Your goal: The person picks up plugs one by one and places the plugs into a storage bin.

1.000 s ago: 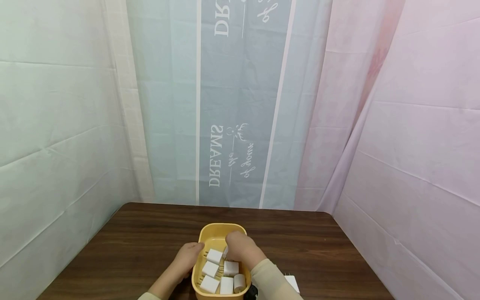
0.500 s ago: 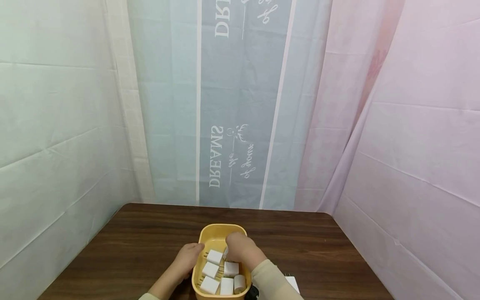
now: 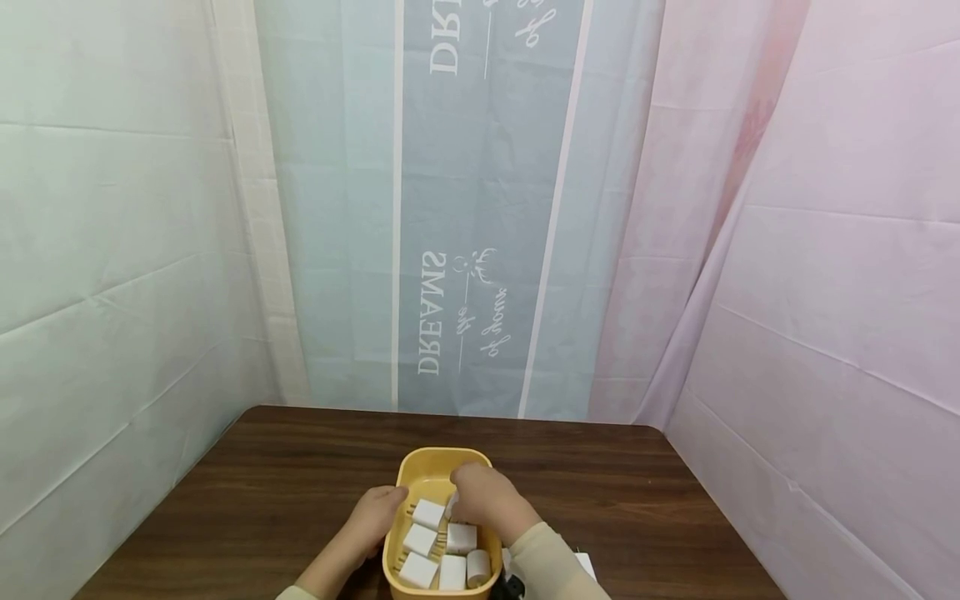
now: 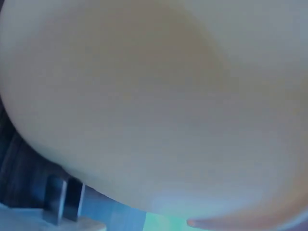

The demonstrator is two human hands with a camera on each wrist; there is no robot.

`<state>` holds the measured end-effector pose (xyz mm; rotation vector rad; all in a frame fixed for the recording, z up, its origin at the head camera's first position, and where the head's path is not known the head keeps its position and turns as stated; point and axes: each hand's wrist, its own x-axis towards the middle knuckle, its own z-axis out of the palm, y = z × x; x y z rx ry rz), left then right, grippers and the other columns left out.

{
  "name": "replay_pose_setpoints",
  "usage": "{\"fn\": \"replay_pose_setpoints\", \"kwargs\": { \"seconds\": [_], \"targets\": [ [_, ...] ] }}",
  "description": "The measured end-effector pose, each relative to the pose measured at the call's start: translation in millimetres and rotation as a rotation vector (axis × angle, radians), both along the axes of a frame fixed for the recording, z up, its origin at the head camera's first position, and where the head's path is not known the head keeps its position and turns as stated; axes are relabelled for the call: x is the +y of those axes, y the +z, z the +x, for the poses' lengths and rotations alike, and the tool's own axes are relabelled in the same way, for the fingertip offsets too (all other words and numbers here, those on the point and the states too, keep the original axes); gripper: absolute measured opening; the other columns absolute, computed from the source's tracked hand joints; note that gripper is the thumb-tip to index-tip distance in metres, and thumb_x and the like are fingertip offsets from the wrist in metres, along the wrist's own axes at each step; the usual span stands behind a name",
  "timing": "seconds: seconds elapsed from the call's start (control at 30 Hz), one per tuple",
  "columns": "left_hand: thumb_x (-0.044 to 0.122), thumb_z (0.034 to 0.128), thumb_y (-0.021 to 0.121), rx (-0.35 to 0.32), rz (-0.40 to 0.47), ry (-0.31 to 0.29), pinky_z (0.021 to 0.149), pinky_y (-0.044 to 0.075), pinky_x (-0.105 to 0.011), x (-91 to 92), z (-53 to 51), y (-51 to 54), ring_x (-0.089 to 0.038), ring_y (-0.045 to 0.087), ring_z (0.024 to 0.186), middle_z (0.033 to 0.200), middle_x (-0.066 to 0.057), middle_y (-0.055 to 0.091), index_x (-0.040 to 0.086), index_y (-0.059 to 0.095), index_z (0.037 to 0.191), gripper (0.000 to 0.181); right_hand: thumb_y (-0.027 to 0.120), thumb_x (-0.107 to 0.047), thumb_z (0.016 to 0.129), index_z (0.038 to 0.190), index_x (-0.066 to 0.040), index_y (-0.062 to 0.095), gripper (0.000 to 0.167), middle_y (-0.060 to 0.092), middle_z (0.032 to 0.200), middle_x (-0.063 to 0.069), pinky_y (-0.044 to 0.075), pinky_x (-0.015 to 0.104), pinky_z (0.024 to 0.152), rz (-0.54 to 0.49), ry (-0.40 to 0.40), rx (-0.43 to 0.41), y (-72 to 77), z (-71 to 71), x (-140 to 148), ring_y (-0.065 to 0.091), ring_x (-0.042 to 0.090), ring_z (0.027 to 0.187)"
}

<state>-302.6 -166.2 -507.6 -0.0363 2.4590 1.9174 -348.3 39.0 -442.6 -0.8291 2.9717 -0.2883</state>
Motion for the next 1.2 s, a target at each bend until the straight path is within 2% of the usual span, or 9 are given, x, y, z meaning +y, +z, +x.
{"fn": "replay_pose_setpoints", "kwargs": {
  "seconds": [0.13,0.23,0.33,0.5,0.6,0.7,0.9,1.07,1.2],
  "targets": [
    [0.031,0.1062,0.042,-0.006,0.002,-0.001,0.041,0.043,-0.022,0.3,-1.1,-1.1,-0.009,0.057,0.047,0.063,-0.003,0.066,-0.002,0.068,0.098,0.042,0.077,-0.02,0.086,0.118,-0.011,0.074,0.034,0.074,0.109,-0.001,0.056,0.036,0.076,-0.023,-0.003,-0.032,4.7,2.3,4.1,0.063,0.01,0.083],
    [0.032,0.1058,0.043,-0.014,0.001,-0.004,0.039,0.04,-0.021,1.0,-1.7,-1.3,-0.008,0.052,0.044,0.061,-0.003,0.064,-0.001,0.068,0.098,0.042,0.077,-0.02,0.085,0.119,-0.009,0.074,0.036,0.073,0.111,0.001,0.055,0.035,0.075,-0.038,0.0,-0.034,8.0,5.9,6.9,0.061,0.01,0.081],
    [0.033,0.1058,0.043,-0.014,0.0,-0.004,0.039,0.039,-0.021,1.2,-1.9,-1.7,-0.008,0.051,0.043,0.06,-0.002,0.064,-0.001,0.068,0.098,0.042,0.078,-0.02,0.084,0.12,-0.008,0.073,0.038,0.073,0.112,0.003,0.055,0.036,0.075,-0.036,0.009,-0.012,12.1,10.0,8.8,0.062,0.01,0.083],
    [0.031,0.1057,0.042,-0.004,0.011,0.0,0.04,0.043,-0.022,1.4,-1.5,-2.7,-0.009,0.057,0.047,0.064,-0.004,0.066,-0.003,0.068,0.1,0.043,0.077,-0.022,0.085,0.122,-0.008,0.073,0.039,0.071,0.115,0.004,0.057,0.038,0.079,-0.025,0.028,0.02,18.7,16.2,13.1,0.067,0.013,0.092],
    [0.031,0.106,0.042,-0.005,0.015,0.004,0.042,0.045,-0.022,1.3,-1.1,-2.5,-0.009,0.059,0.049,0.066,-0.005,0.068,-0.004,0.068,0.101,0.043,0.076,-0.022,0.086,0.12,-0.008,0.073,0.038,0.071,0.113,0.004,0.056,0.037,0.075,-0.035,0.036,0.028,22.9,20.8,16.8,0.066,0.012,0.09],
    [0.031,0.1064,0.042,-0.009,0.013,0.01,0.042,0.045,-0.022,1.2,-0.5,-1.8,-0.01,0.06,0.05,0.067,-0.005,0.068,-0.004,0.068,0.102,0.044,0.076,-0.021,0.085,0.117,-0.008,0.074,0.035,0.071,0.109,0.004,0.054,0.035,0.07,-0.049,0.041,0.038,27.9,27.0,20.9,0.063,0.011,0.085],
    [0.031,0.1062,0.042,-0.008,0.003,0.019,0.041,0.044,-0.023,2.1,1.1,0.0,-0.009,0.057,0.048,0.064,-0.004,0.066,-0.004,0.068,0.101,0.043,0.08,-0.024,0.083,0.109,-0.008,0.074,0.031,0.069,0.102,0.003,0.055,0.035,0.07,-0.053,0.044,0.106,36.2,40.2,31.8,0.066,0.015,0.089],
    [0.032,0.1069,0.041,-0.003,0.003,0.017,0.042,0.046,-0.024,2.4,1.7,0.0,-0.01,0.06,0.05,0.066,-0.004,0.068,-0.003,0.067,0.1,0.044,0.079,-0.02,0.082,0.098,-0.008,0.073,0.021,0.064,0.09,0.001,0.046,0.032,0.06,-0.068,0.025,0.102,40.9,47.8,43.2,0.054,0.011,0.07],
    [0.031,0.1064,0.042,-0.004,0.007,0.013,0.043,0.047,-0.024,2.2,2.0,0.3,-0.011,0.061,0.051,0.067,-0.005,0.068,-0.003,0.067,0.099,0.043,0.075,-0.014,0.08,0.085,-0.009,0.07,0.009,0.06,0.079,0.0,0.039,0.031,0.055,-0.091,0.02,0.094,43.6,52.4,53.2,0.045,0.011,0.064]
  ]
}}
